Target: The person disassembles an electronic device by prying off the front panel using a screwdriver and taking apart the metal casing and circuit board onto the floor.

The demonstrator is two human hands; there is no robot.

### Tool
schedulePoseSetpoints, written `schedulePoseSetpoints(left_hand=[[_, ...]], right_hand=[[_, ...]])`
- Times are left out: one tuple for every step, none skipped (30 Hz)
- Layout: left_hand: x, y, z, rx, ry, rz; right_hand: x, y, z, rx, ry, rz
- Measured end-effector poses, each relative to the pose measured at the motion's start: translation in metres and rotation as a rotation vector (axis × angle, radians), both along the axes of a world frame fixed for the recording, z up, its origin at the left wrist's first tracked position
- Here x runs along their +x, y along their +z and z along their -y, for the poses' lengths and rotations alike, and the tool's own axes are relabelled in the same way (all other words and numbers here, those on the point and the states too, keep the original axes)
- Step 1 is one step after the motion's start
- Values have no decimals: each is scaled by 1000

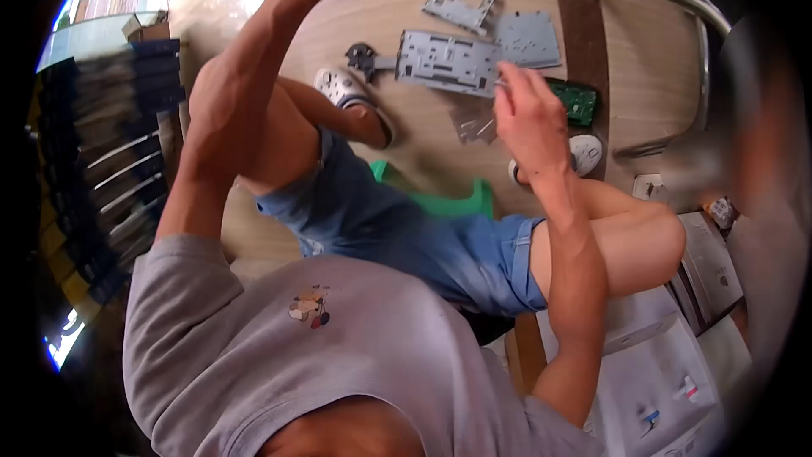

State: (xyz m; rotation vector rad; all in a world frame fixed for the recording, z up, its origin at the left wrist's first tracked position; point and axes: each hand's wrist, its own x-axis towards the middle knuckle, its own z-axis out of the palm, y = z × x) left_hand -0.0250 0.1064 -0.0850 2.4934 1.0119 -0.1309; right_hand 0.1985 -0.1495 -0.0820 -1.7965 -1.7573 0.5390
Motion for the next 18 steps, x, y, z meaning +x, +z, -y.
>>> schedulePoseSetpoints(left_hand=[[-6, -1, 3, 32, -3, -68], [-5, 6, 4, 79, -15, -130], [-3, 12, 3, 11, -21, -203], [2, 23, 4, -52, -28, -274], [9, 30, 0, -135, -38, -357], [9, 20, -4, -103, -54, -301], [8, 10, -7, -71, -68, -249], [7, 1, -9, -37, -80, -195], [10, 2, -8, -25, -79, -167], [14, 3, -9, -27, -96, -168], [17, 4, -9, -32, -114, -167], [21, 4, -9, -37, -131, -166], [23, 3, -8, -38, -133, -161], [26, 3, -7, -38, -136, -158], [29, 3, -5, -37, -141, -155], [29, 2, -4, -34, -146, -153], [28, -6, -6, -30, -160, -131], [27, -8, -6, -33, -165, -143]], right_hand=[[0, -7, 4, -29, -1, -9], [5, -7, 6, -43, -9, -12], [6, -9, 7, -51, -21, -9], [6, -9, 7, -56, -17, 6], [9, -6, 3, -82, -13, 9], [8, -7, 4, -88, -7, 18], [8, -8, 5, -97, 1, 22], [7, -8, 6, -105, 11, 26], [7, -8, 5, -113, 22, 32], [7, -9, 4, -107, 39, 42], [7, -10, 4, -102, 56, 54], [8, -11, 4, -99, 74, 66], [8, -12, 5, -100, 86, 88], [9, -13, 5, -100, 97, 109], [9, -14, 5, -99, 105, 129], [9, -16, 5, -96, 112, 143], [9, -17, 6, -92, 120, 157], [10, -18, 7, -88, 129, 171]])
